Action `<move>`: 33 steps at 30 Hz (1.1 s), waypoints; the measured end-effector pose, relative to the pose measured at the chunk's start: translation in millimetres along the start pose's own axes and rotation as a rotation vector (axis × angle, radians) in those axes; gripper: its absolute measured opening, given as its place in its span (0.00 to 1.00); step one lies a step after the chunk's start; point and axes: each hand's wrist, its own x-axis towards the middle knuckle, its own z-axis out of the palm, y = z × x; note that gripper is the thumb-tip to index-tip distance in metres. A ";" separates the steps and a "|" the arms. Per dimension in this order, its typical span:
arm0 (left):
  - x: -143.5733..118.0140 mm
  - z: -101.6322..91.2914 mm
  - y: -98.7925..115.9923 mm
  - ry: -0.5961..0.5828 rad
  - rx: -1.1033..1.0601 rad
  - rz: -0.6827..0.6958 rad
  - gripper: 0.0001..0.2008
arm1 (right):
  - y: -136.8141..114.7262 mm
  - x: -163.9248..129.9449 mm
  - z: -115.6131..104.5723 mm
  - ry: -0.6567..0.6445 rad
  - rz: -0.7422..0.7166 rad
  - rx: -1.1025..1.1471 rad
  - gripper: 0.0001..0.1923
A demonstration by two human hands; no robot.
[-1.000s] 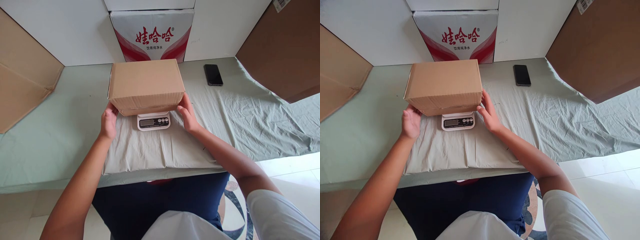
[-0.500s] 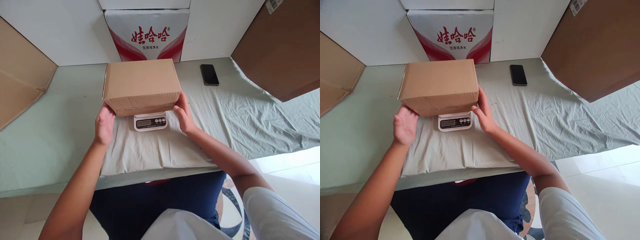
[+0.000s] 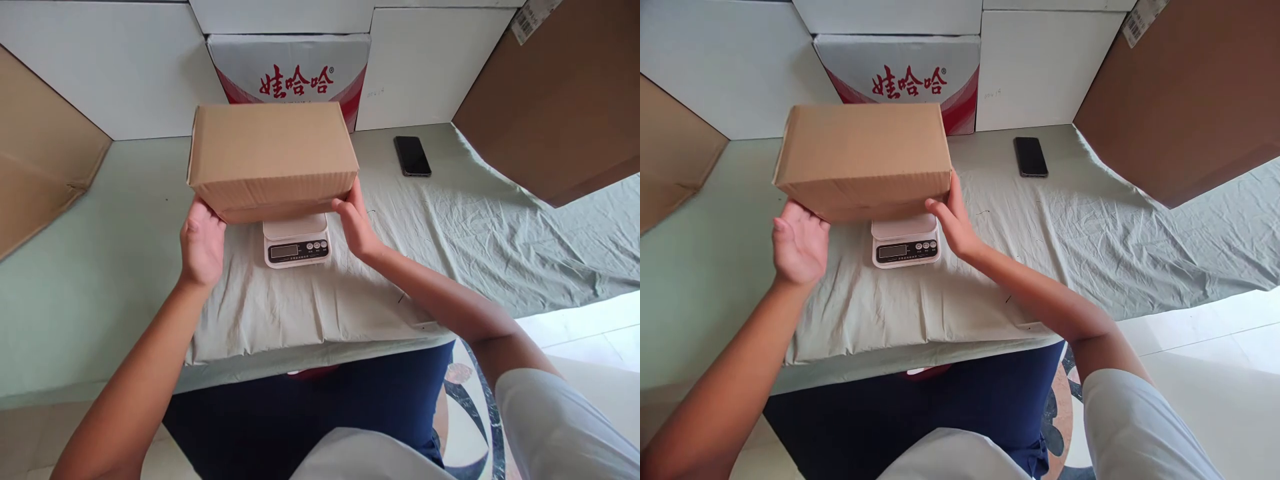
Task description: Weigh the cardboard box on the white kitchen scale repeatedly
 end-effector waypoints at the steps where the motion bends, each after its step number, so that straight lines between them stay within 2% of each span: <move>1: 9.2 -0.8 -0.5 0.004 -0.006 0.011 0.35 | 1.3 11.7 -1.7 0.003 -0.025 -0.036 0.48; 4: 48.3 -6.4 -11.3 0.045 -0.026 0.040 0.36 | 7.5 53.5 -1.9 -0.007 -0.071 -0.102 0.47; 8: 108.7 -14.8 -43.7 0.090 -0.035 -0.028 0.54 | 24.0 104.5 10.6 0.064 -0.004 -0.020 0.50; 12: 140.4 -17.1 -80.1 0.130 -0.043 -0.116 0.61 | 46.8 128.1 21.1 0.138 0.030 0.065 0.55; 16: 142.9 -18.4 -110.4 0.153 -0.049 -0.148 0.55 | 65.3 131.2 19.2 0.153 0.009 0.043 0.59; 18: 140.9 -19.2 -121.0 0.127 -0.055 -0.147 0.50 | 72.0 131.6 15.6 0.150 0.006 0.011 0.58; 20: 138.4 -18.8 -127.2 0.120 -0.065 -0.151 0.49 | 77.2 132.4 12.2 0.146 0.008 -0.025 0.57; 28: 124.3 -6.4 -123.6 0.210 -0.074 -0.282 0.52 | 81.9 128.3 5.4 0.140 0.011 -0.021 0.54; 33: 126.4 -6.6 -130.1 0.149 -0.052 -0.223 0.52 | 79.8 127.0 4.6 0.160 0.058 0.010 0.53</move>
